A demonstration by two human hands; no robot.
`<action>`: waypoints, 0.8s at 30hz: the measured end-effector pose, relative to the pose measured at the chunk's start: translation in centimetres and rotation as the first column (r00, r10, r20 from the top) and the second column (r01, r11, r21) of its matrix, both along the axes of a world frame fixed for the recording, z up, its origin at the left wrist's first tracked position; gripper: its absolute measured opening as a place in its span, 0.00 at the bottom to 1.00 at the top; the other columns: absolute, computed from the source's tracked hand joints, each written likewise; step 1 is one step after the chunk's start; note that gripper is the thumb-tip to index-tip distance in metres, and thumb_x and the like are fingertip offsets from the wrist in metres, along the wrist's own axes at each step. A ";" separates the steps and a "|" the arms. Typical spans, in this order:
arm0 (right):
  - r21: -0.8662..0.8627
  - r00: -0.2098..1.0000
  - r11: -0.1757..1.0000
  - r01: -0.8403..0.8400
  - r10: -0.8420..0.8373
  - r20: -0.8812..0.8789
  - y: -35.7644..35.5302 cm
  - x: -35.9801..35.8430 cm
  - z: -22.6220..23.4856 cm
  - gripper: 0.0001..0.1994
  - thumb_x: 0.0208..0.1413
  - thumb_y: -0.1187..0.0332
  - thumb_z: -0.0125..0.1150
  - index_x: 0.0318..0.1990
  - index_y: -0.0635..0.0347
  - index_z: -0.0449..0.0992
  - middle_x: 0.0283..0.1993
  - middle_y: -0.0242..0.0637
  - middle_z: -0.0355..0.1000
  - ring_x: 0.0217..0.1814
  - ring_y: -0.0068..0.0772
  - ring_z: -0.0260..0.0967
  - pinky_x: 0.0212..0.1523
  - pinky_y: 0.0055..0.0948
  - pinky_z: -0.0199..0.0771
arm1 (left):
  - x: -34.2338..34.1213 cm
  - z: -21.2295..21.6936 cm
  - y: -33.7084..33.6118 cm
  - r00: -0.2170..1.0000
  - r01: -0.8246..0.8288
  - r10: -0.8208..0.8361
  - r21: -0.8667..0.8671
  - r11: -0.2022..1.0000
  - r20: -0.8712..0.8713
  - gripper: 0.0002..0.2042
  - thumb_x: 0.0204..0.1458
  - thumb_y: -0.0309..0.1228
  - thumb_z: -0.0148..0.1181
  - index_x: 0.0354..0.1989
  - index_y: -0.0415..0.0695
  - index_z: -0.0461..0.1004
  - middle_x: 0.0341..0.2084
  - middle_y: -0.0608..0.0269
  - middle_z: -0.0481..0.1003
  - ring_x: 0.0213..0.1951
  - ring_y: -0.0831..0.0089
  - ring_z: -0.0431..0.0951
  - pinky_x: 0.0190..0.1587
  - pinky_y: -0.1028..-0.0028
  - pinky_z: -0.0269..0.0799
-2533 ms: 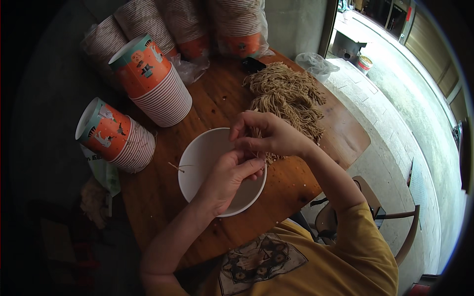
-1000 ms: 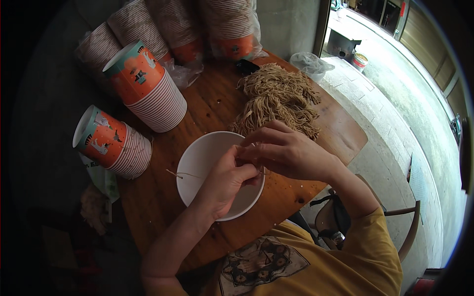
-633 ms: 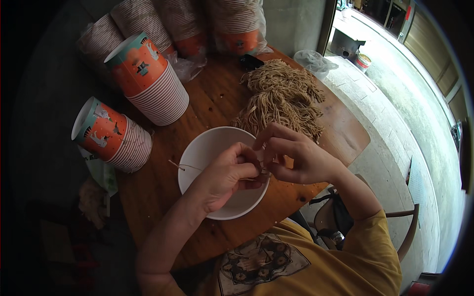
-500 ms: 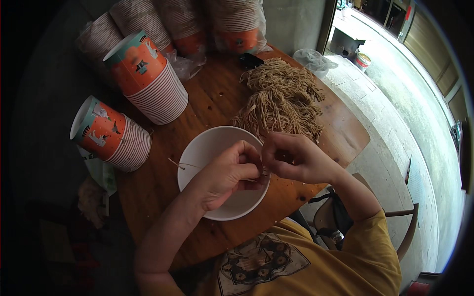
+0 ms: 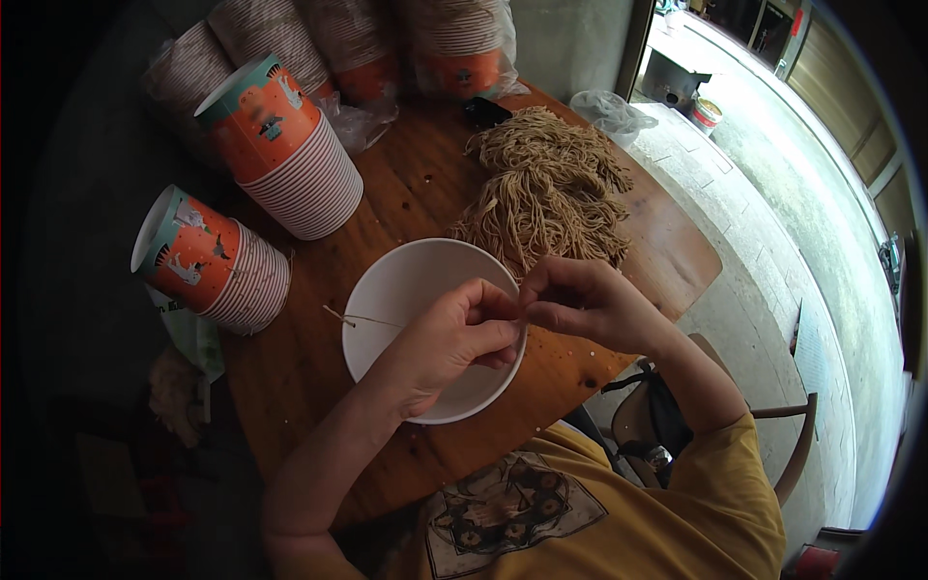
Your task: Attach thin strings to the sides of paper buckets to create handles.
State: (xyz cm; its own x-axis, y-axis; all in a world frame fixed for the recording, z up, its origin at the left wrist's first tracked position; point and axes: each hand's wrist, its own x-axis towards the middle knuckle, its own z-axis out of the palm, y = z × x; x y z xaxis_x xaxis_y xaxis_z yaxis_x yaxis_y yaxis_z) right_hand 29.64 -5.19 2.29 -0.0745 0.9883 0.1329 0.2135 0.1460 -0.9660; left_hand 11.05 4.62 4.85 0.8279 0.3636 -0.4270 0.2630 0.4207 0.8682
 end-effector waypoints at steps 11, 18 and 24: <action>0.244 0.975 0.967 -0.073 0.017 0.223 1.6 0.4 0.3 0.03 0.55 0.72 0.60 0.35 0.62 0.75 0.34 0.29 0.71 0.39 0.19 0.68 0.41 0.22 0.68 | 0.0 -1.0 -0.1 0.996 0.022 -0.028 0.081 0.997 0.082 0.07 0.55 0.28 0.56 0.41 0.40 0.71 0.28 0.70 0.72 0.29 0.86 0.70 0.32 0.85 0.64; 0.105 0.995 0.994 -0.033 0.022 0.101 0.5 0.7 0.9 0.07 0.55 0.69 0.61 0.37 0.60 0.71 0.25 0.27 0.69 0.28 0.15 0.65 0.31 0.19 0.67 | -0.1 -0.6 0.1 0.997 0.040 -0.047 0.107 0.993 0.064 0.08 0.57 0.31 0.55 0.41 0.41 0.71 0.28 0.71 0.72 0.30 0.86 0.69 0.33 0.84 0.63; 0.087 0.980 0.996 -0.025 0.007 0.201 0.4 0.6 0.9 0.08 0.53 0.69 0.64 0.36 0.58 0.71 0.26 0.25 0.70 0.28 0.13 0.63 0.28 0.19 0.64 | -0.2 -0.8 0.5 0.992 0.021 -0.029 0.070 0.997 0.120 0.07 0.58 0.30 0.53 0.41 0.41 0.70 0.28 0.70 0.72 0.31 0.85 0.70 0.34 0.83 0.63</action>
State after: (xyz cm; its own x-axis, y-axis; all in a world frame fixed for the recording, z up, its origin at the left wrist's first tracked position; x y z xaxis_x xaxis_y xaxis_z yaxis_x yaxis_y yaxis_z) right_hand 30.26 -4.76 3.15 -0.1243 0.9717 0.2009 0.3980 0.2342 -0.8870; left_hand 10.88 5.13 4.01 0.8812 0.3670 -0.2981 0.1640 0.3541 0.9207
